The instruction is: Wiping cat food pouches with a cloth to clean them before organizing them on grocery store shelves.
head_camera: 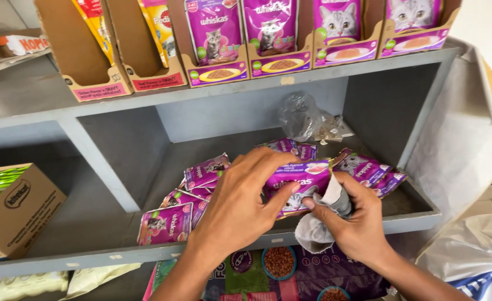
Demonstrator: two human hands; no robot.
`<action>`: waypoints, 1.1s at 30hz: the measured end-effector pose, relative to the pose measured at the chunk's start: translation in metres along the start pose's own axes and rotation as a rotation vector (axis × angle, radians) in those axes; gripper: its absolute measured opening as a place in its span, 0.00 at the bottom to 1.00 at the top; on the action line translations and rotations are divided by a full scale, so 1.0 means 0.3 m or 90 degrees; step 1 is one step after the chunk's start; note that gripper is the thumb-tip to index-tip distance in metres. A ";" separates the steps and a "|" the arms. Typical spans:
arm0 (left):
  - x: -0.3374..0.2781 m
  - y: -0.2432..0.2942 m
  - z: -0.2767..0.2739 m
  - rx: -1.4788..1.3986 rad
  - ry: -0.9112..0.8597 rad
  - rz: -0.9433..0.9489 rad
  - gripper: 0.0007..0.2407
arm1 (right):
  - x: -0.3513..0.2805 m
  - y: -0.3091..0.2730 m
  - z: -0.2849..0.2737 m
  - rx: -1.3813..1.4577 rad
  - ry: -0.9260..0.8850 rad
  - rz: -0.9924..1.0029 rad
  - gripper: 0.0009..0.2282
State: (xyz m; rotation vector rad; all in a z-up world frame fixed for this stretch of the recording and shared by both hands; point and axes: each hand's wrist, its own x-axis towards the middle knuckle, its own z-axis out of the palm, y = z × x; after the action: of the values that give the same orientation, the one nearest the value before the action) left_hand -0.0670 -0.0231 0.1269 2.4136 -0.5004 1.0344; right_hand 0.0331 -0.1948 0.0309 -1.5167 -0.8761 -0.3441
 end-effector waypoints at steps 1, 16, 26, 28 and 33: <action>0.005 0.004 -0.004 -0.040 -0.009 -0.020 0.13 | 0.001 -0.001 -0.006 -0.004 -0.010 0.000 0.15; 0.612 -0.035 -0.149 0.132 0.134 0.224 0.13 | -0.043 0.006 -0.109 -0.389 -0.555 0.083 0.32; 0.965 -0.160 -0.040 0.235 0.140 0.084 0.09 | -0.150 0.174 -0.114 -0.423 -0.597 -0.065 0.39; 0.969 -0.132 -0.011 0.220 0.115 0.051 0.07 | -0.160 0.196 -0.124 -0.405 -0.553 -0.096 0.37; 0.972 -0.196 -0.004 0.201 0.073 0.062 0.08 | -0.164 0.195 -0.112 -0.404 -0.529 -0.088 0.37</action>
State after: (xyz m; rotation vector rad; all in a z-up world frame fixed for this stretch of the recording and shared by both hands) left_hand 0.1509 -0.0161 0.3293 2.6011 -0.4477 1.3746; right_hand 0.0504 -0.2376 -0.0388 -2.2495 -1.6311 -0.0691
